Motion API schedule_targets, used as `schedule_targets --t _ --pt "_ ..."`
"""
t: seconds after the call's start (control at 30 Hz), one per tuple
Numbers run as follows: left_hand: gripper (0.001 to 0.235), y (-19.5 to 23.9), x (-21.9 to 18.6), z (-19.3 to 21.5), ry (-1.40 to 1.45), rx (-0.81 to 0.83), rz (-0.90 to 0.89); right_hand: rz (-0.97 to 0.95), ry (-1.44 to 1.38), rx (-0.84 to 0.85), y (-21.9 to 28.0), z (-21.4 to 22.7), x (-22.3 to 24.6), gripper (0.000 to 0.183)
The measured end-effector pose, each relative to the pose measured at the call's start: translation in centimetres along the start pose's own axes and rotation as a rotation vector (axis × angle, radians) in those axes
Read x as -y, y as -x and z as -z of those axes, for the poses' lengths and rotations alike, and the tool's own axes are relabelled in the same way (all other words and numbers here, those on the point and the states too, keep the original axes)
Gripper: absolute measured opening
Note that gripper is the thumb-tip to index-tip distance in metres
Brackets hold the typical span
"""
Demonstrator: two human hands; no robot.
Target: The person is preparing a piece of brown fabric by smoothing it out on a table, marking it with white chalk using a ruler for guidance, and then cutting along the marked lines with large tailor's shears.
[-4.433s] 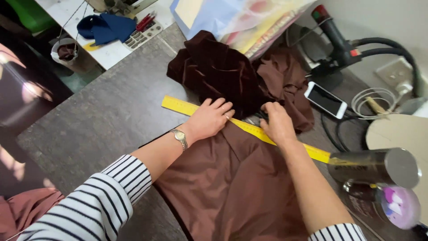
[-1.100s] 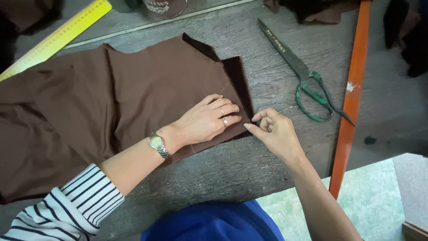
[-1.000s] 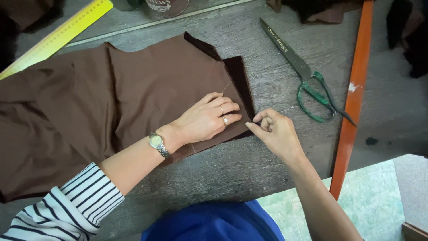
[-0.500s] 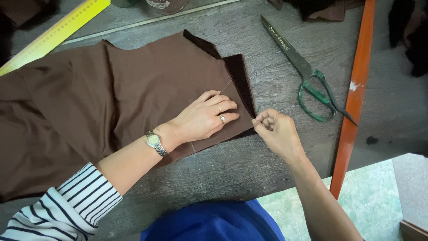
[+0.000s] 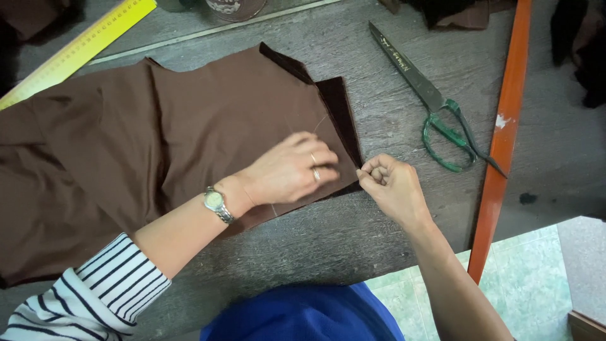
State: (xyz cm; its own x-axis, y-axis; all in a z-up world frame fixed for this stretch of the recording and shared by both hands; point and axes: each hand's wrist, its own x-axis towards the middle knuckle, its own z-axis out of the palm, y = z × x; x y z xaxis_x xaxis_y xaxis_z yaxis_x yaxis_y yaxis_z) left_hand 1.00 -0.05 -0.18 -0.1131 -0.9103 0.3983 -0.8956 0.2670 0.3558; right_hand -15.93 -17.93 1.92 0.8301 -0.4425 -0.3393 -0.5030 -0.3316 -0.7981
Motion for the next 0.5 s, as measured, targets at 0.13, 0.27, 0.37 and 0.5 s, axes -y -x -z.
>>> schedule_targets --t 0.13,0.27,0.37,0.5 --pt "0.015 0.5 1.1 0.6 -0.106 -0.043 0.08 -0.004 0.038 0.006 0.0 0.1 0.5 0.008" --pt "0.018 0.0 0.2 -0.6 -0.064 -0.049 0.026 -0.043 0.029 0.016 0.2 0.2 1.0 0.009" --pt "0.019 -0.8 -0.7 -0.7 -0.017 -0.012 -0.028 -0.042 0.044 0.012 0.0 0.2 0.9 0.01" --pt "0.019 -1.4 -1.2 -1.5 -0.025 -0.045 -0.04 -0.042 -0.017 0.034 0.1 0.4 0.5 0.012"
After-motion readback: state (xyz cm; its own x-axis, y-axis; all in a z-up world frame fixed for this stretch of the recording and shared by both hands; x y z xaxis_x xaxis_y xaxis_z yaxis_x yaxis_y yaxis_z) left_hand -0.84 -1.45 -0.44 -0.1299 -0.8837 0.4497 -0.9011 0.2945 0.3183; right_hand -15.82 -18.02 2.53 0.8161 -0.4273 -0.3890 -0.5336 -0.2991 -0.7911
